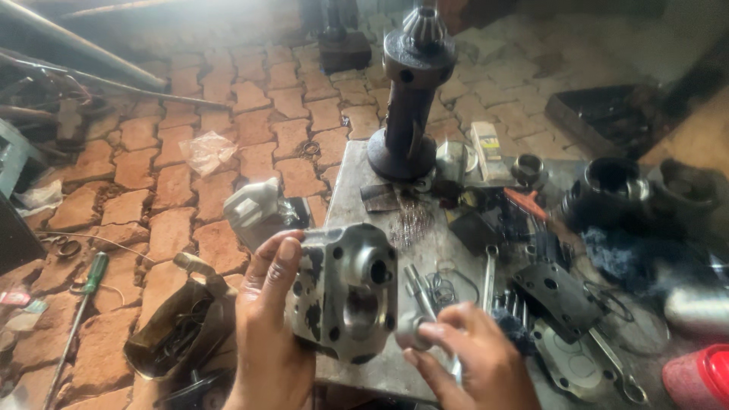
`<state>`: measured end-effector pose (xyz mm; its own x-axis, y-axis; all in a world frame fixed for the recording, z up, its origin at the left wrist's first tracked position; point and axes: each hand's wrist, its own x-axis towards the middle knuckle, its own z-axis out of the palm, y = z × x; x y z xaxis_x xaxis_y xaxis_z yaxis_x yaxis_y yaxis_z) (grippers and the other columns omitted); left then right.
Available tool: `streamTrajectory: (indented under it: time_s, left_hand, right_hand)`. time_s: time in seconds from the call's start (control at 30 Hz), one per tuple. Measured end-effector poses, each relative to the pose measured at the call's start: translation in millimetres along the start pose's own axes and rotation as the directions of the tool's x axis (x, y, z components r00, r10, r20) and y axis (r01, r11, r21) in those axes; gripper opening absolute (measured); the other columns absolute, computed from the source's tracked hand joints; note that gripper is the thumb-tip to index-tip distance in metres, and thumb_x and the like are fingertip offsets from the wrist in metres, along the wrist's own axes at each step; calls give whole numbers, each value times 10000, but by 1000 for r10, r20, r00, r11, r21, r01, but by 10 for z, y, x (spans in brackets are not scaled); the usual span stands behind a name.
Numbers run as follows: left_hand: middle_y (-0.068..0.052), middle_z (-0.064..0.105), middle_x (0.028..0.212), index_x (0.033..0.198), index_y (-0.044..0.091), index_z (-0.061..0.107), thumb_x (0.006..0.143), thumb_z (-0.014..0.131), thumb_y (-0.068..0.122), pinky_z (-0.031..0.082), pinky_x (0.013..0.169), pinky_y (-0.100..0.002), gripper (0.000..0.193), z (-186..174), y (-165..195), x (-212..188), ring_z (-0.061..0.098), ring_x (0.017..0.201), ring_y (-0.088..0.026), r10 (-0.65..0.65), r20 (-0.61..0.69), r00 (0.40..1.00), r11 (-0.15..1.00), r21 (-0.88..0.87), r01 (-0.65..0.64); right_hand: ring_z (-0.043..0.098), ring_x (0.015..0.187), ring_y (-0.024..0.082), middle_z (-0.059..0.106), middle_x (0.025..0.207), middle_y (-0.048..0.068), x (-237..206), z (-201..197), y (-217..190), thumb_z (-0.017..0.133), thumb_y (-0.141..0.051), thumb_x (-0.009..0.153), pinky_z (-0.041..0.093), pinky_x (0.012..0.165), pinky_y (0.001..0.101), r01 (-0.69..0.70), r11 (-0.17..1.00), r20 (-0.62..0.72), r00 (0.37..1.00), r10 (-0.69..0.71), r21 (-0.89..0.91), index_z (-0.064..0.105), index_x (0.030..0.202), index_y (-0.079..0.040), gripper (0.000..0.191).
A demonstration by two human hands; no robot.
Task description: The person assembles internal components into a metal mechanical housing, inserting a cylindrical piston and several pins into the body of the unit by hand and using a small brush.
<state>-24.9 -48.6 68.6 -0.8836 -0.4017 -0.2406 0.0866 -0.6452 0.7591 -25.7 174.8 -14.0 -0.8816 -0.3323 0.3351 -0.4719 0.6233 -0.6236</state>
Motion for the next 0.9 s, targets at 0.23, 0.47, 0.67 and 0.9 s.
streamTrajectory:
  time_s: [0.23, 0.47, 0.67, 0.9]
  left_hand:
    - [-48, 685, 928, 1093, 75, 658, 886, 696, 224, 581, 693, -335, 257, -42, -47, 28, 670, 819, -159, 5, -11, 1000, 999, -43, -6]
    - [-81, 717, 859, 1095, 28, 681, 876, 730, 169, 540, 658, -311, 265, -108, -127, 39, 647, 769, -159, 96, 58, 994, 991, 89, -101]
    - [-49, 697, 875, 1133, -6, 710, 884, 781, 164, 474, 695, -235, 310, -102, -256, 27, 601, 781, -92, 196, 94, 976, 949, 232, -213]
    - [-57, 731, 819, 1098, 1, 725, 811, 799, 166, 476, 650, -224, 339, 5, -517, -9, 631, 735, -94, 80, 24, 997, 950, 300, -83]
  right_hand:
    - [642, 1020, 247, 617, 1073, 60, 8, 507, 84, 800, -316, 831, 529, 860, 400, -98, 975, 351, 922, 164, -197, 748, 1086, -174, 296]
    - [628, 1084, 317, 644, 1102, 89, 0, 485, 155, 846, -376, 770, 533, 844, 432, -55, 982, 273, 956, 104, -181, 723, 1166, -140, 477]
    - [708, 1133, 220, 690, 1181, 75, -5, 163, -107, 801, -288, 806, 557, 865, 406, -41, 983, -229, 970, 82, 178, 673, 1063, -113, 337]
    - [644, 1200, 284, 595, 1317, 124, 185, 59, -350, 815, -98, 737, 573, 908, 417, -108, 940, -188, 966, 176, 324, 715, 1045, -63, 326]
